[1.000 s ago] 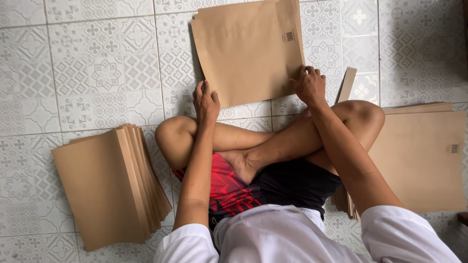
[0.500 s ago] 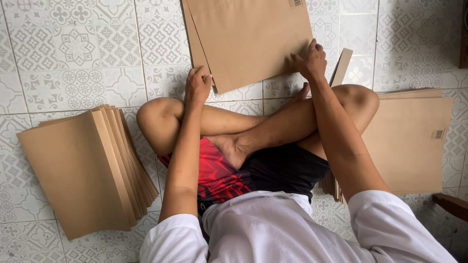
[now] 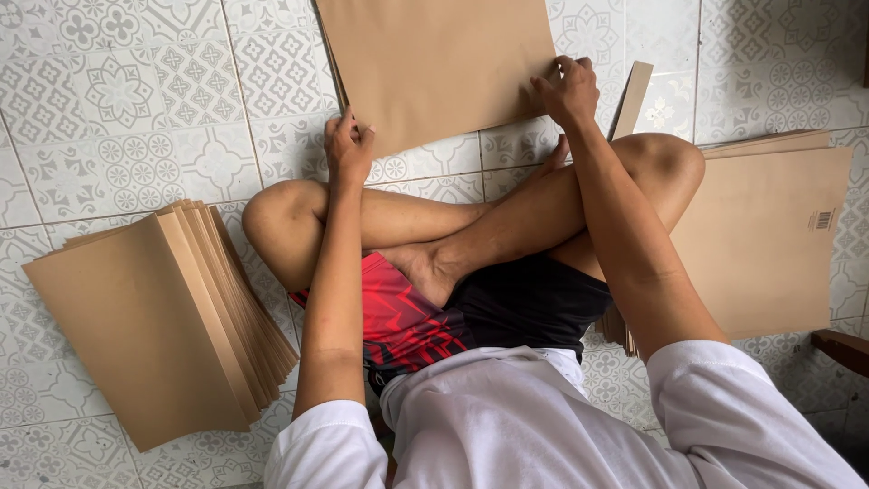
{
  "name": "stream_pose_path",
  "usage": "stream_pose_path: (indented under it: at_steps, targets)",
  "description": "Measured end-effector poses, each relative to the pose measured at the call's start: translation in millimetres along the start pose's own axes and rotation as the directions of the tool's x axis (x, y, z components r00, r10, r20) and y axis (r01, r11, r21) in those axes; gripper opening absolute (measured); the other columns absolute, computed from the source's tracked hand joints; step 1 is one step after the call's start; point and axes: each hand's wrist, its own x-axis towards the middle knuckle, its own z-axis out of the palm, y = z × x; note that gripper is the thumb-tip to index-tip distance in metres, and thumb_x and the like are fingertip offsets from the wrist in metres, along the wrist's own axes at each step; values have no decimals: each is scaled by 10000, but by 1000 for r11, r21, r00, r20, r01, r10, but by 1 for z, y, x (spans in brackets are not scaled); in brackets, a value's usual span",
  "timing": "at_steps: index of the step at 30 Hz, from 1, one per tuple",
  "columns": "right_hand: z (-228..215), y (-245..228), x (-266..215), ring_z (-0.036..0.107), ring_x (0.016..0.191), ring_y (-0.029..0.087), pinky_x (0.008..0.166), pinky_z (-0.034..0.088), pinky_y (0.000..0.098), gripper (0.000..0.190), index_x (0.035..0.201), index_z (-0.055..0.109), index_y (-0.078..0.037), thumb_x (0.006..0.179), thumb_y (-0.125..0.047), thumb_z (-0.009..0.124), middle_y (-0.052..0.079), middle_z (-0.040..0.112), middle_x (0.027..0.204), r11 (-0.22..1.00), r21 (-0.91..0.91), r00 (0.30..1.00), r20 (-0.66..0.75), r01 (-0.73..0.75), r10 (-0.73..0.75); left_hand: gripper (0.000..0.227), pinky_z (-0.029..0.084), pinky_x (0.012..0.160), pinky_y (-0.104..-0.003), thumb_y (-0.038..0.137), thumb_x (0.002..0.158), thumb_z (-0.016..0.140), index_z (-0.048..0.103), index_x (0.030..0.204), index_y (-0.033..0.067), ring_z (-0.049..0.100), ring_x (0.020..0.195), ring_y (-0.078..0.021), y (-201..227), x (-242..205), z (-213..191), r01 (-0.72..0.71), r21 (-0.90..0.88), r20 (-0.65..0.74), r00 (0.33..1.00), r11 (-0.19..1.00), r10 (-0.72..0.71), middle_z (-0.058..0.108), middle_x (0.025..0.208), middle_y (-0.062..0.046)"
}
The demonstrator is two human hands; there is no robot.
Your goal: A person sitting on the floor manually folding flat cardboard sheets into a specific shape and stacking them.
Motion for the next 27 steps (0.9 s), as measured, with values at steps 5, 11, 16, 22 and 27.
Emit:
stream_pose_path:
  at_steps: [5,11,16,22,27]
  targets:
    - [-13,-23,-15,639,881,263,772,546,378,358,1194,724,-1,911,-200,817,146,632,1076,985,88,986,-85,150,-143,536,462,1056,-419,180,941,692,535,1443,79,524,1251,-318,13,-5,-9,-31,19,-111,993,999,33,474,1371,-137]
    - [-13,-33,-17,645,958,334,774,558,432,225,1057,740,-1,874,-108,816,190,672,1104,955,-121,955,-90,272,-284,464,514,933,-360,82,936,706,591,1383,35,561,1021,-247,18,-4,-7,-185,237,-164,960,954,227,551,1194,-77]
    - [-12,-30,-15,619,785,261,735,575,355,632,1433,518,81,856,60,776,171,586,1027,936,105,930,-193,337,-314,546,553,820,-369,93,905,741,549,1416,94,679,876,-224,22,-4,-12,-179,55,-85,979,982,183,705,1064,-96]
    - [-34,-51,-26,589,661,239,638,518,360,614,1420,585,28,828,137,709,147,688,894,890,96,887,-183,445,-424,849,559,680,-260,138,899,757,259,1585,178,642,723,-105,-1,3,-7,92,-138,33,996,986,-88,678,1071,-46]
    - [-1,-26,-13,687,726,279,623,523,384,609,1500,423,30,954,-37,685,180,735,1064,871,-296,886,-136,391,-444,665,572,704,-297,74,880,720,456,1485,153,692,755,-136,15,3,-16,173,-131,106,981,976,-159,700,1035,-54]
